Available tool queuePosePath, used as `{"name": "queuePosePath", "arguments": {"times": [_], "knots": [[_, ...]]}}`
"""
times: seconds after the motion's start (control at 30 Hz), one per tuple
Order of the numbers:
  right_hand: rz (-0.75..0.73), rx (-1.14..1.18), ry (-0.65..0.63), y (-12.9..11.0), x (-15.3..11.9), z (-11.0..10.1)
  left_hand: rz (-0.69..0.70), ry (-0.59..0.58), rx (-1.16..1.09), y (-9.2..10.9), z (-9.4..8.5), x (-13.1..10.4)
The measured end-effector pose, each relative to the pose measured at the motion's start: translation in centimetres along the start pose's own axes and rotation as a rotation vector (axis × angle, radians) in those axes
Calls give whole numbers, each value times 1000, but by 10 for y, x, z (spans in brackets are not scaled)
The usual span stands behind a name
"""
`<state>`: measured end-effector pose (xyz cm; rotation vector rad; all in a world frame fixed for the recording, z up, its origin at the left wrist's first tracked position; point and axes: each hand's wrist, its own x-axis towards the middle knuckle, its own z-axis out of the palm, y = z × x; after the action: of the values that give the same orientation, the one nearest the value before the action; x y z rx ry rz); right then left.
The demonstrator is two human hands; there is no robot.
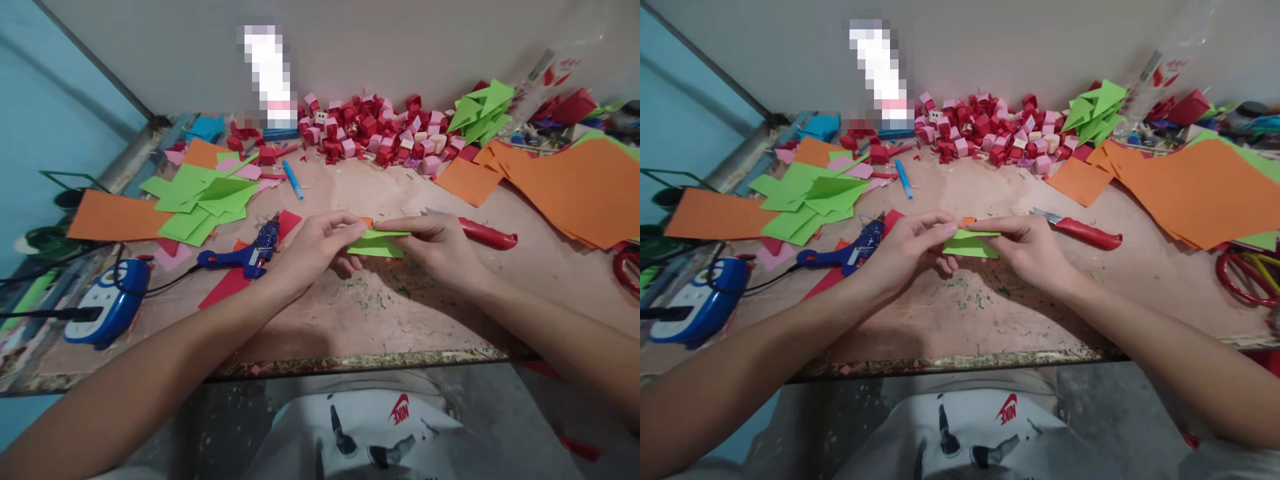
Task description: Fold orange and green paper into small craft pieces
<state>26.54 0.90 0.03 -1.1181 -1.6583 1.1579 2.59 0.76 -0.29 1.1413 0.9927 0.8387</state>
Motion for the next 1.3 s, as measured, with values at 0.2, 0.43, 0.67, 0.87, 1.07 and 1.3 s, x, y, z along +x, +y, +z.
{"name": "queuePosePath", "arguments": {"times": [0.2,0.43,0.67,0.87,1.07,1.3], "knots": [[148,180,-201,-10,-1,-6,219,124,120,-2,-3,-3],[172,162,-321,3,2,-2,432,116,331,-12,5,-12],[186,290,-361,-2,-1,4,267,127,140,-6,13,-12],[139,132,-303,0,0,3,297,100,289,-3,13,-16],[101,67,-301,-2,1,-1,225,4,400,5,11,-18],[-159,-288,84,6,9,-14,288,17,1095,45,-34,-6]]}}
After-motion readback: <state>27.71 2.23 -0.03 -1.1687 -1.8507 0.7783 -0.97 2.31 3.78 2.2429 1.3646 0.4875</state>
